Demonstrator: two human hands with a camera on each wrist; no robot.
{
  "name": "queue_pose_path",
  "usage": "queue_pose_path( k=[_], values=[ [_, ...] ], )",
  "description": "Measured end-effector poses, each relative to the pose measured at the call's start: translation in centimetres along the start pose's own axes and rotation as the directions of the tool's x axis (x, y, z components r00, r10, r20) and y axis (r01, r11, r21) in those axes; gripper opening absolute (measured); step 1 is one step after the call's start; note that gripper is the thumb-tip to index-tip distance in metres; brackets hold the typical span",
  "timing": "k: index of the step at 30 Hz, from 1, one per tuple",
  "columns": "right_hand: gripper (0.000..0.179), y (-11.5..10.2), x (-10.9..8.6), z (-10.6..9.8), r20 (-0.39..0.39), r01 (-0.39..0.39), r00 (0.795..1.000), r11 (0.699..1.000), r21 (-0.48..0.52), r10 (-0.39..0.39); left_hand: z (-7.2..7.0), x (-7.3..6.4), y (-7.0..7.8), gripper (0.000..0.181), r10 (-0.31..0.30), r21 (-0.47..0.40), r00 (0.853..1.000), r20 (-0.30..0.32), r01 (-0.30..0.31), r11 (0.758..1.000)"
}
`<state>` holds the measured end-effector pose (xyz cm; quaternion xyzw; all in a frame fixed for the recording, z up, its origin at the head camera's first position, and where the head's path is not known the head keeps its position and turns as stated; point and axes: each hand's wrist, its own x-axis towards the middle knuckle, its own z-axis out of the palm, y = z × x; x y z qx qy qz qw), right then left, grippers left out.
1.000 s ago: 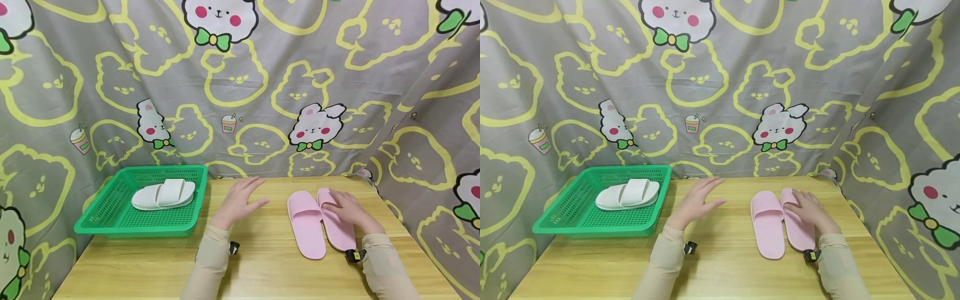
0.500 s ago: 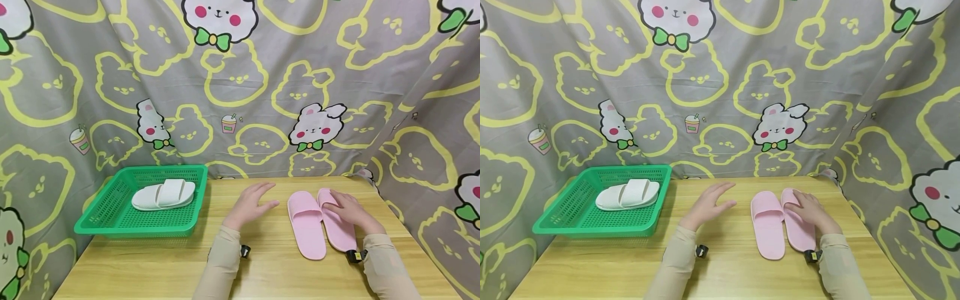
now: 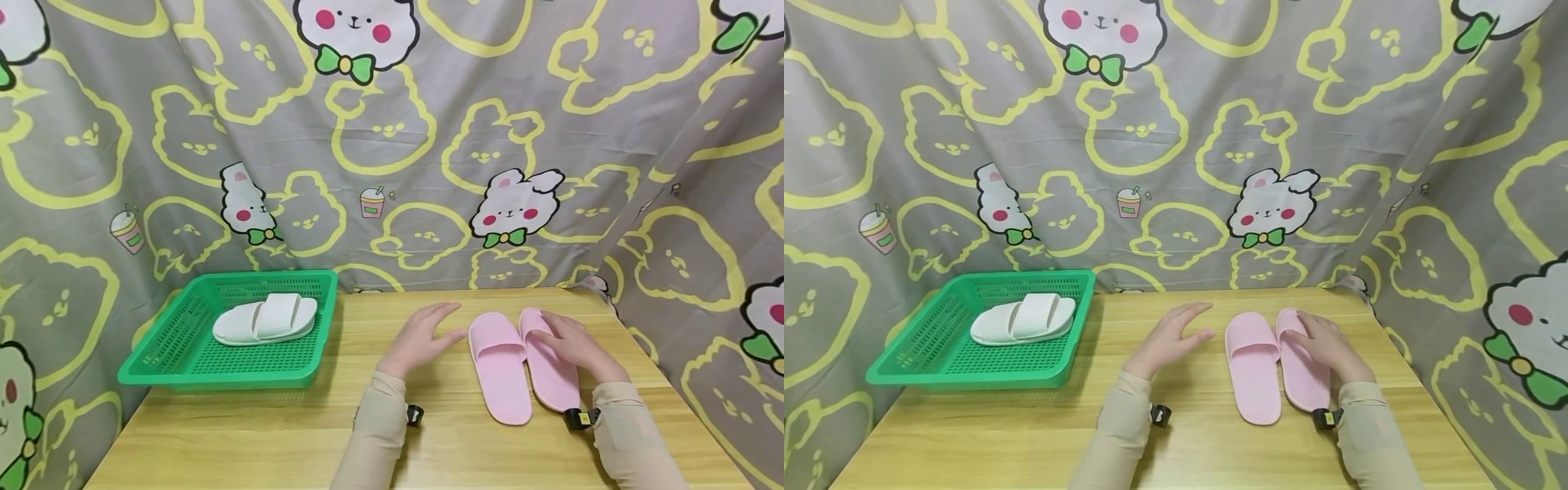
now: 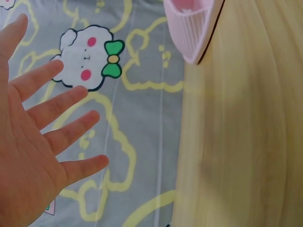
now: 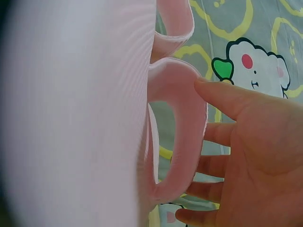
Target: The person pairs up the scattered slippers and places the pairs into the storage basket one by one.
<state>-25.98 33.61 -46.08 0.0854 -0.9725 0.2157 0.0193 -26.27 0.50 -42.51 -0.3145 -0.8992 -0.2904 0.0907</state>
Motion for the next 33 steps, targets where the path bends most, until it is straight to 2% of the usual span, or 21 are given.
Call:
queue_pose_path(
  k=[4,11,19,25,33],
  values=[
    [0.075,0.4,0.1,0.0,-0.008,-0.036,0.999,0.999,-0.027,0.036,0.5,0.1,0.1,0.06,-0.012,-0.022,1.0,0.007,0.012,1.0],
    [0.079,0.4,0.1,-0.5,-0.003,-0.122,0.992,0.992,-0.016,0.122,1.5,0.5,0.3,0.058,-0.02,-0.056,0.999,0.027,0.021,0.998],
    [0.081,0.9,-0.1,-0.9,0.005,-0.173,0.985,0.985,-0.015,0.173,2.9,0.9,0.8,0.058,-0.023,-0.088,0.999,0.038,0.026,0.996],
    [0.086,1.4,-0.3,-1.2,0.021,-0.205,0.978,0.979,0.002,0.205,4.1,1.3,1.3,0.061,-0.011,-0.057,0.999,0.034,0.013,0.998],
    [0.088,1.5,-0.6,-1.8,0.037,-0.23,0.972,0.973,0.001,0.23,5.4,1.7,1.9,0.065,-0.037,-0.012,0.997,0.065,0.038,0.999]
  ],
)
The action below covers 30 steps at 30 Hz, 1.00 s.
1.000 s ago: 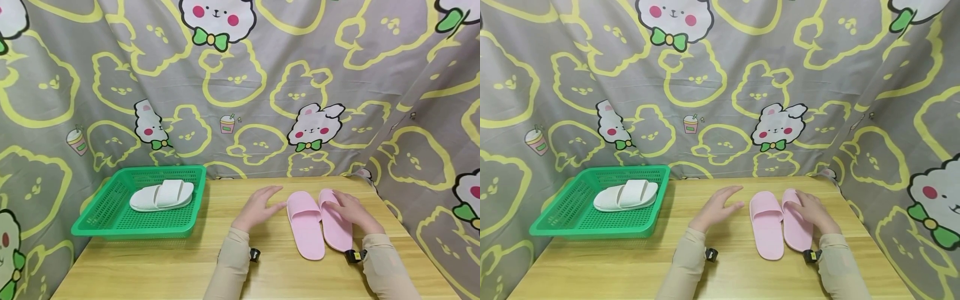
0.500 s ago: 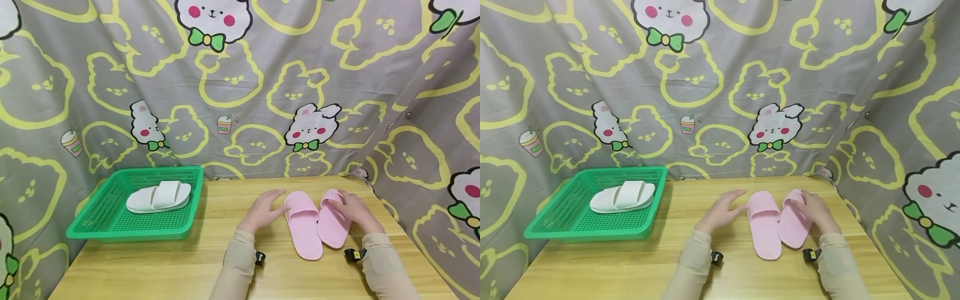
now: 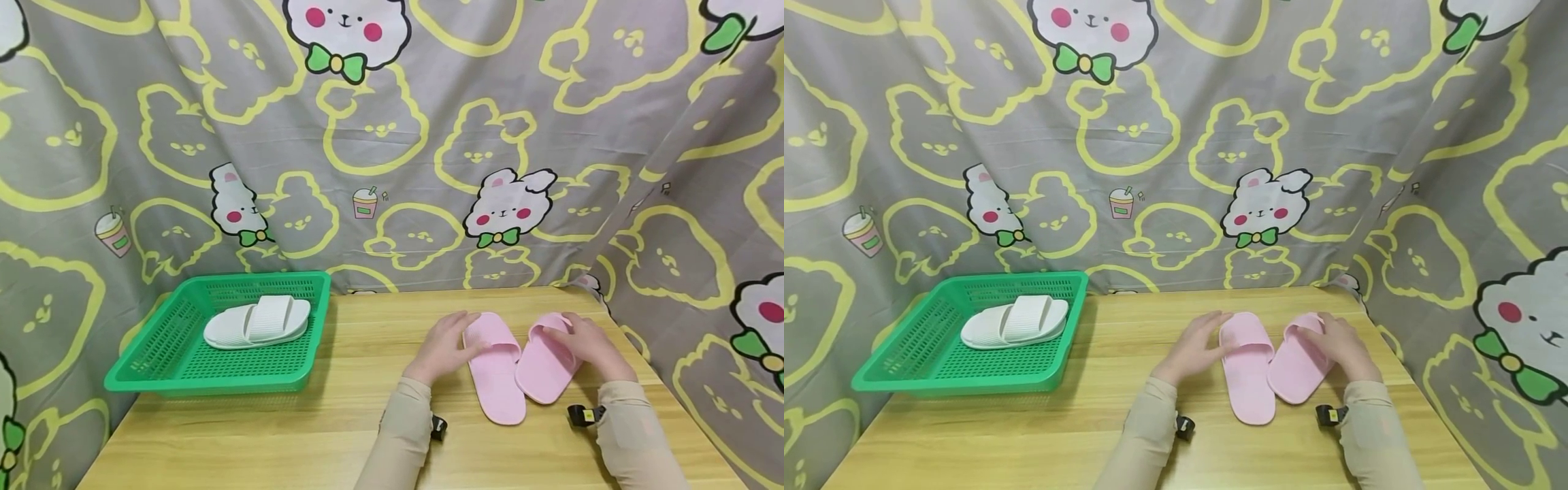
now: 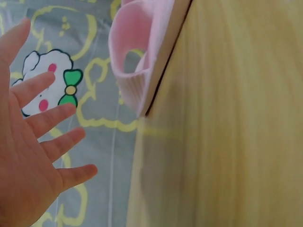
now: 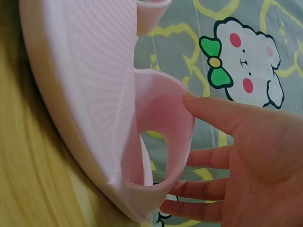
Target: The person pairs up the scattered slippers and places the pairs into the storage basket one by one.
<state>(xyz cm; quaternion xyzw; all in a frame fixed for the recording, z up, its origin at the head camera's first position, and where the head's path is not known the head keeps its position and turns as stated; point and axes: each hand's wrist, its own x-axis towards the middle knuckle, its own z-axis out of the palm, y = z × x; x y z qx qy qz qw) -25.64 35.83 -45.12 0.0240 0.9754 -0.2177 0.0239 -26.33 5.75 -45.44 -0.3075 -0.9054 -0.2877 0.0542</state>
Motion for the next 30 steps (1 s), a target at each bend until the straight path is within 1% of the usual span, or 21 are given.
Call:
queue_pose_path(
  k=[5,9,14,20,27,30],
  values=[
    [0.088,0.2,-0.2,-0.3,0.017,-0.005,1.0,1.0,0.009,0.005,0.5,0.5,0.4,0.07,-0.032,-0.009,0.999,0.027,0.032,0.999],
    [0.089,0.3,-0.4,-0.6,0.029,-0.006,1.0,1.0,0.016,0.006,0.9,1.1,0.7,0.073,-0.035,0.004,0.998,0.05,0.035,0.999],
    [0.089,0.5,-0.5,-0.8,0.038,-0.002,0.999,1.0,0.016,0.001,1.4,1.9,1.0,0.078,-0.053,0.021,0.994,0.098,0.051,0.998],
    [0.09,0.7,-0.4,-0.6,0.05,-0.006,0.999,1.0,0.01,0.005,1.7,2.4,0.9,0.081,-0.084,0.018,0.982,0.17,0.082,0.996],
    [0.089,0.5,-0.5,-0.6,0.051,-0.001,0.999,1.0,0.001,0.001,2.0,2.6,0.8,0.08,-0.083,0.03,0.967,0.24,0.078,0.997],
    [0.088,0.4,-0.6,-0.6,0.047,0.008,0.999,1.0,-0.006,-0.007,2.0,2.6,0.8,0.08,-0.093,0.024,0.96,0.265,0.09,0.996]
  ],
)
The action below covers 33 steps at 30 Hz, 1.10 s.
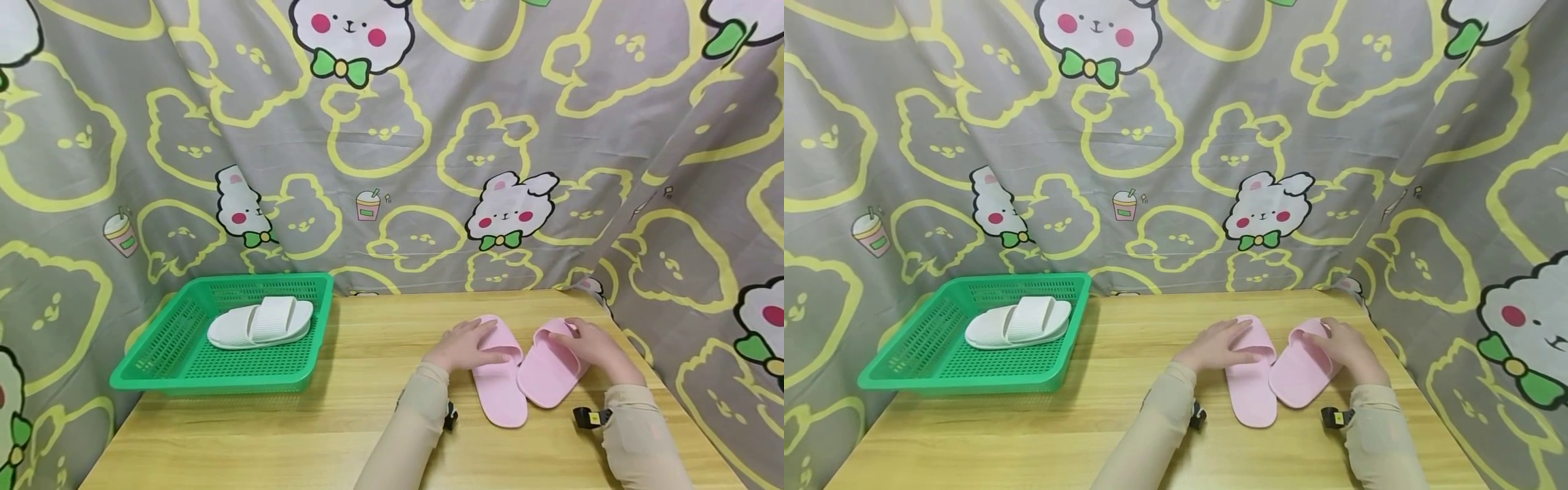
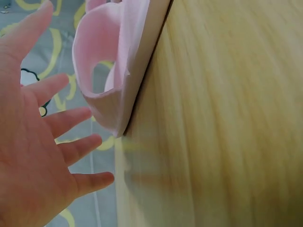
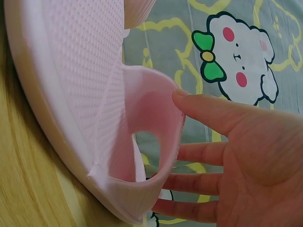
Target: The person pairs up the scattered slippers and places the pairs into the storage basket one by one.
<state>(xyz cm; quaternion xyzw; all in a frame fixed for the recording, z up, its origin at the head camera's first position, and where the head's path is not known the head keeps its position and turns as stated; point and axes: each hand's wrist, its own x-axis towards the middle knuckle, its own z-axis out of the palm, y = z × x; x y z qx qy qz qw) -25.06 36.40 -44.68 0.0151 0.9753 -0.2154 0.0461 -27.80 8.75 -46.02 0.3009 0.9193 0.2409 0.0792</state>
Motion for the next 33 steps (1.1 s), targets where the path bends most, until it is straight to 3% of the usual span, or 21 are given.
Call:
queue_pose_path(
  k=[5,13,33],
  values=[
    [0.086,-0.2,-0.1,-0.1,0.002,0.006,1.0,1.0,-0.009,-0.006,0.0,0.2,0.0,0.08,-0.006,0.014,1.0,0.012,0.006,1.0],
    [0.086,-0.2,-0.1,-0.3,0.013,-0.004,1.0,1.0,0.001,0.004,0.2,0.7,-0.3,0.077,0.043,0.101,0.998,-0.034,-0.039,0.994],
    [0.087,0.5,0.3,0.2,-0.003,-0.002,1.0,1.0,-0.009,0.002,0.2,1.2,-0.4,0.058,0.039,0.159,0.995,-0.092,-0.024,0.987]
  ],
)
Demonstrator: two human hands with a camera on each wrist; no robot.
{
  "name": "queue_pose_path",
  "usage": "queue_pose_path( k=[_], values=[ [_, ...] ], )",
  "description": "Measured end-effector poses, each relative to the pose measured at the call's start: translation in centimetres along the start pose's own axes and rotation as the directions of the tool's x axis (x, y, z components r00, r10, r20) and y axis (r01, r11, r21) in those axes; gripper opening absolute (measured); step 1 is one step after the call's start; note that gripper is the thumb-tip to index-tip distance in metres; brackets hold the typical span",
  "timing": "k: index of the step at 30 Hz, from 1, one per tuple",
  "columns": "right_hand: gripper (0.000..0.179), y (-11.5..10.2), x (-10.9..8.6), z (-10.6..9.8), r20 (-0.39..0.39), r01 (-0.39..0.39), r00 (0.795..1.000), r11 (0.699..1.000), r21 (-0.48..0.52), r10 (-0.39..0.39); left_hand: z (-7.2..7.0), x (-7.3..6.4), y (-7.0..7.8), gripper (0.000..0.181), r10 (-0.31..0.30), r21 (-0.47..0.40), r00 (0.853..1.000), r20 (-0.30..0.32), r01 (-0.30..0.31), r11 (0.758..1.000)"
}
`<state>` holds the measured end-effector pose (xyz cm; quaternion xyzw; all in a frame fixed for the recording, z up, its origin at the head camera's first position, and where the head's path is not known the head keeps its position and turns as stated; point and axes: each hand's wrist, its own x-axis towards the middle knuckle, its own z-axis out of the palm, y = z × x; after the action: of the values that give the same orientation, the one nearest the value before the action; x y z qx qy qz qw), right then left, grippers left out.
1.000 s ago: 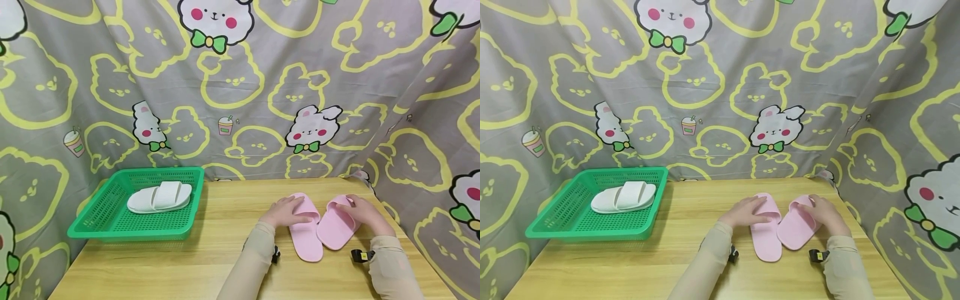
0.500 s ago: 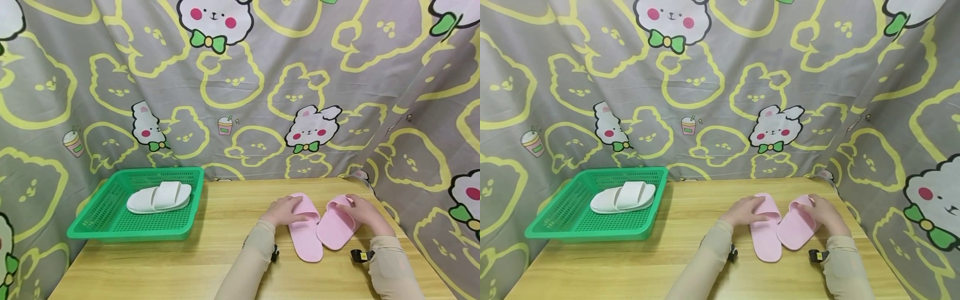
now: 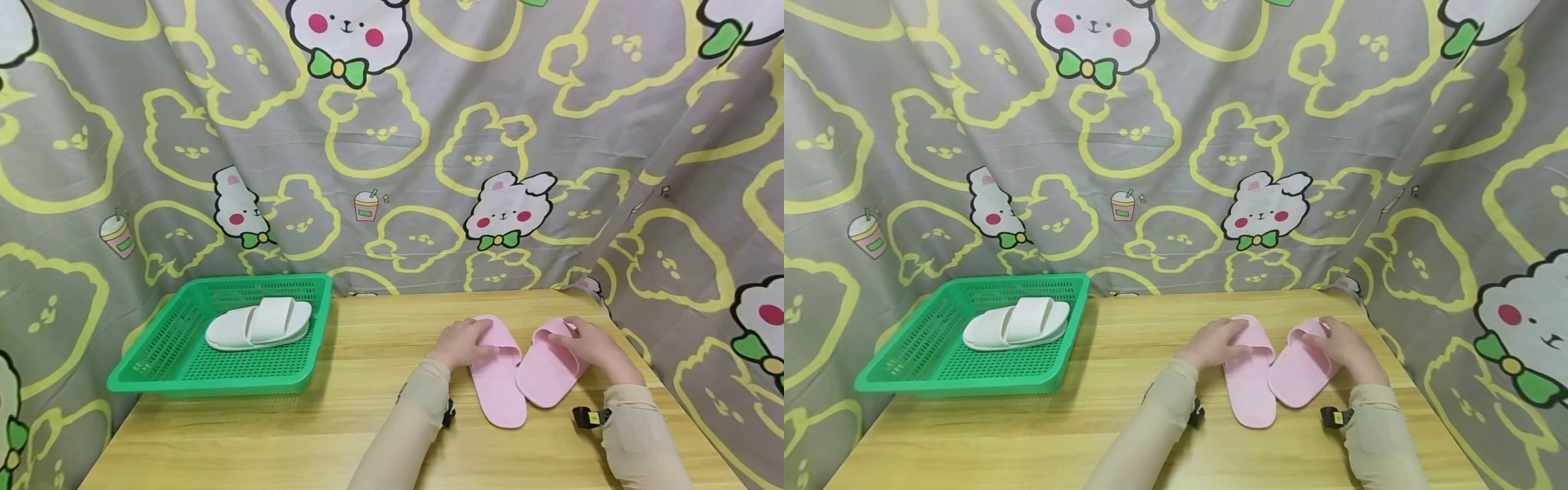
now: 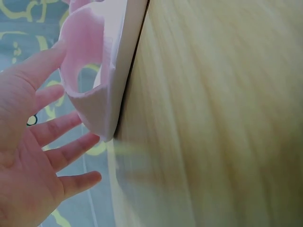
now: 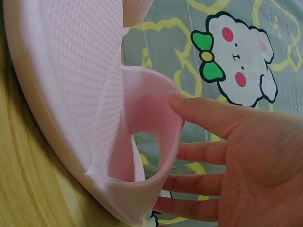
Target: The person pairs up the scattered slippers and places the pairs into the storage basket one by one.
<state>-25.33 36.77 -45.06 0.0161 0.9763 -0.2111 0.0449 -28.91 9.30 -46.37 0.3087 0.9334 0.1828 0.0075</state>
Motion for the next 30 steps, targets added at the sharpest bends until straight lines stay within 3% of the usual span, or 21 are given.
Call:
queue_pose_path(
  k=[12,30],
  values=[
    [0.087,-0.1,-0.2,-0.5,-0.032,0.017,0.999,1.0,-0.019,-0.017,-0.3,-0.2,-0.8,0.065,-0.021,0.023,0.999,-0.048,0.022,1.0],
    [0.085,-1.1,-0.9,-1.4,-0.049,0.024,0.999,1.0,-0.021,-0.025,-1.0,-1.5,-0.7,0.078,-0.136,0.087,0.991,-0.022,0.137,0.987]
  ],
)
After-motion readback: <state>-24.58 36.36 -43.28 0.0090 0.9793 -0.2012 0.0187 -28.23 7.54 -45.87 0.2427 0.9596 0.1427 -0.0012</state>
